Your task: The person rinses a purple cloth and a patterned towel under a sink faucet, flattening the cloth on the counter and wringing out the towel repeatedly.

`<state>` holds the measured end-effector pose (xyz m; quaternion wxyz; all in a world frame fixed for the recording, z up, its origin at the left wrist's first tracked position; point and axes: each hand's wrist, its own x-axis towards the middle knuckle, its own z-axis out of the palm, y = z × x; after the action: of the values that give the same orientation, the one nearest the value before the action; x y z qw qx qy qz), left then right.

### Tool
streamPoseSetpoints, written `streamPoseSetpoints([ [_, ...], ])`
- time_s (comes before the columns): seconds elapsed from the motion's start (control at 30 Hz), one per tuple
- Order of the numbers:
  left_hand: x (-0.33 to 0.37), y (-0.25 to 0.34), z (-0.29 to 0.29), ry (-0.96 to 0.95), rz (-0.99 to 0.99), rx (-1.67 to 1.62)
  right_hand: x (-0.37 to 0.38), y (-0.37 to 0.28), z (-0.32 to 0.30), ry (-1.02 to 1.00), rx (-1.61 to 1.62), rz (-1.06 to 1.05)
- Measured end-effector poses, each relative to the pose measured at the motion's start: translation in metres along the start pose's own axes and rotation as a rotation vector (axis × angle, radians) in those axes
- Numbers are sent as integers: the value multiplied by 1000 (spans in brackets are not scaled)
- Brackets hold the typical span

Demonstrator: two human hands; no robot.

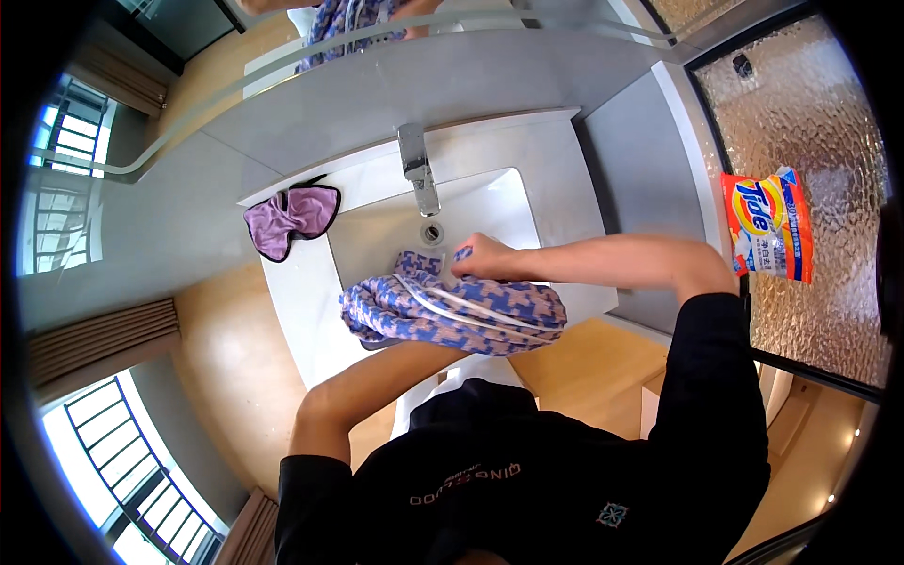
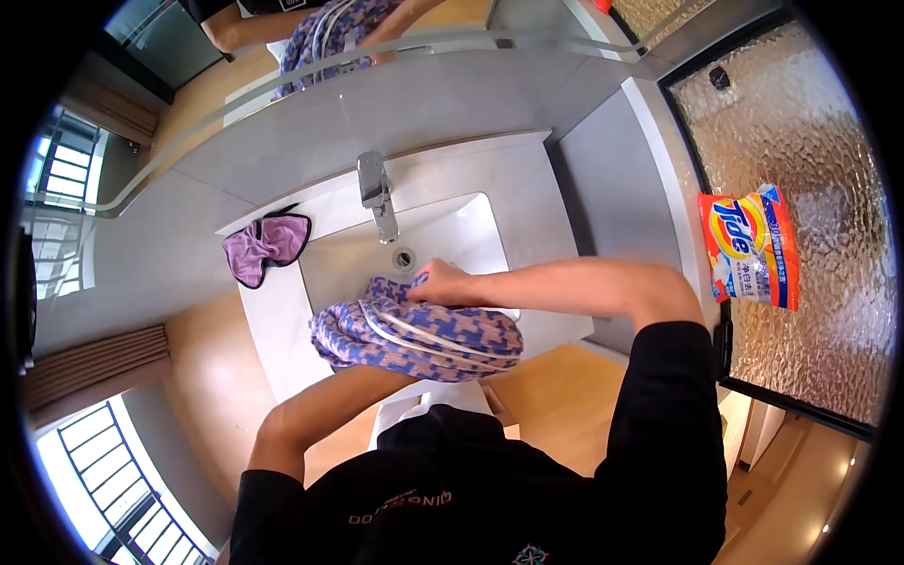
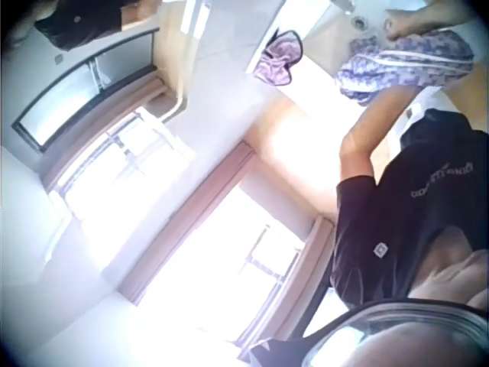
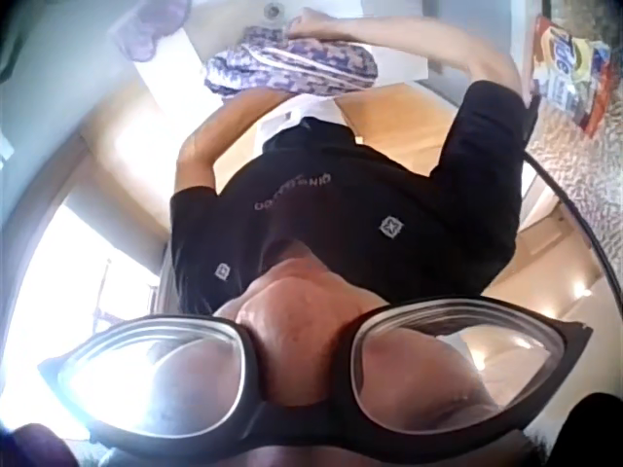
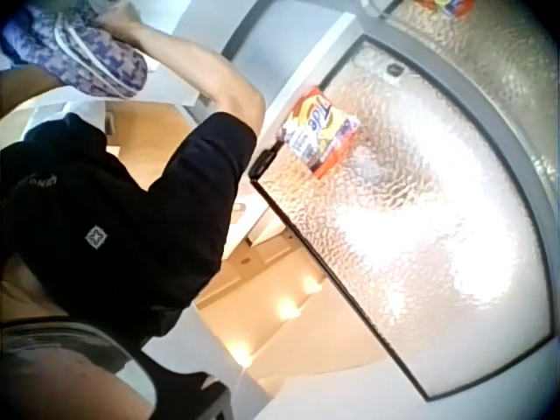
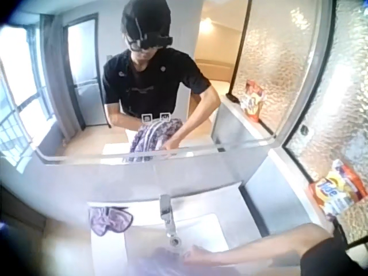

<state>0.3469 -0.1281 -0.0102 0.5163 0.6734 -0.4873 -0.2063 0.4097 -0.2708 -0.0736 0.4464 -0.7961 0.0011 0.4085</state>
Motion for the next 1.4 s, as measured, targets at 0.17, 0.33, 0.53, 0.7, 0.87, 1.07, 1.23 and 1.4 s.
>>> streamPoseSetpoints([
  [0.17,-1,-3,-22,110,-27,-32,9,48,-12,-62,216,-418],
  [0.33,-12,20,-72,324,-63,4,-55,-3,10,223,555,-378],
  [0.53,-15,75,-85,1234,-149,-330,-75,-7,60,372,1003,-866],
  [0.7,0,102,-84,1446,-111,-771,-60,-49,56,266,906,-1319],
  [0.87,13,91,-66,1705,-76,-863,-85,-88,-3,569,765,-1508],
  [1.07,37,111,-12,1550,124,-263,-106,-81,17,495,1675,-796],
  [1.23,1,93,1,851,34,183,-106,-18,33,184,1862,-312],
  [1.4,5,73,-21,901,-40,-6,-154,-31,32,282,1562,-670],
])
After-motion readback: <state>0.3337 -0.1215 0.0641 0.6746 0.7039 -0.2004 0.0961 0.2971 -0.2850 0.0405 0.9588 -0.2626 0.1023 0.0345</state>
